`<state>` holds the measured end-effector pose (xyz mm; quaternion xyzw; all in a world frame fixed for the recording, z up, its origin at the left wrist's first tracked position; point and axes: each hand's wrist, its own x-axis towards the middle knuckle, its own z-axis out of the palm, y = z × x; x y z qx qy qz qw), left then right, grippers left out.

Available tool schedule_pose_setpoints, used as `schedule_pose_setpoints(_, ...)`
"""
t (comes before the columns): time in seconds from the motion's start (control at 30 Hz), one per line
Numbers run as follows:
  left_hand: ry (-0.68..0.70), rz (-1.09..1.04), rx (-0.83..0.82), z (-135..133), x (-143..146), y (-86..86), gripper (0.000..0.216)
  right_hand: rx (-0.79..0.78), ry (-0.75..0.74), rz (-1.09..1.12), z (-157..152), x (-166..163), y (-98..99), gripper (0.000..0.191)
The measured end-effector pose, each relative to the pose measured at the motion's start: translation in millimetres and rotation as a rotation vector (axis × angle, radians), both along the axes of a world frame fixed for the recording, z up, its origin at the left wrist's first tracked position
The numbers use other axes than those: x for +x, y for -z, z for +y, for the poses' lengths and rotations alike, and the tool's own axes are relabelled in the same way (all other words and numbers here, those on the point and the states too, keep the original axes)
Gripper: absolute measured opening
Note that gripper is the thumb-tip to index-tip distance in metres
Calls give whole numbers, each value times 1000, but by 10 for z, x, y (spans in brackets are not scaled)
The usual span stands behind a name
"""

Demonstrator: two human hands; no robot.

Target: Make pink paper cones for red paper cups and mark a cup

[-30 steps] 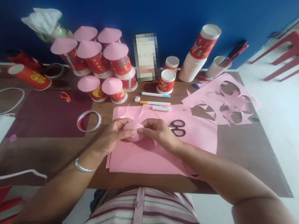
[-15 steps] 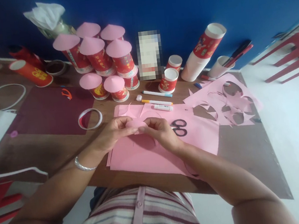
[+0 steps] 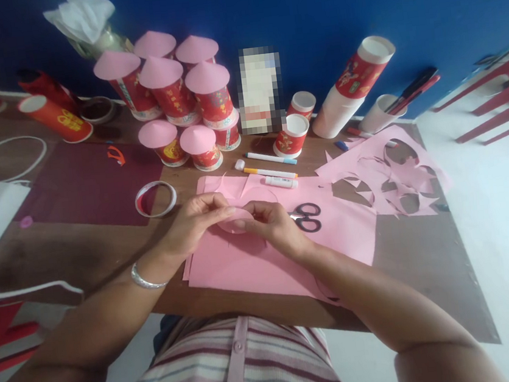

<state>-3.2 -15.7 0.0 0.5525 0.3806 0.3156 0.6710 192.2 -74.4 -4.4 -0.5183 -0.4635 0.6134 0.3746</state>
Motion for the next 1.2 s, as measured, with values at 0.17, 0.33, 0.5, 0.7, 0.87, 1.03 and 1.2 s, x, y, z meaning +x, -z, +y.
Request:
schedule_pose_setpoints(0.17,1,-4,28,-25,29,-20,31,-4,-55,-72,26,-11,-3,42)
schedule_pose_setpoints(0.33,19,59,61,-41,45,-48,33,14,-51,-116,27,-6,20,46)
schedule_pose_setpoints(0.5,42,79,44,-57,56,-68,34,2,-68,-128,30,15,27,46)
schedule_pose_setpoints(0.7,-12,61,-2,-36,58,-67,35,-40,-87,-60,30,34,33,42)
schedule_pose_setpoints(0.87,-54,23,-33,-6,46,-32,37,-75,-62,2,30,18,-21,44)
schedule_pose_setpoints(1.03,49,17,-80,-1,7,-13,38,-76,-14,77,33,13,-16,42)
schedule_pose_setpoints(1.2,118,41,-135,9,-13,15,36,-114,19,203,36,17,31,38)
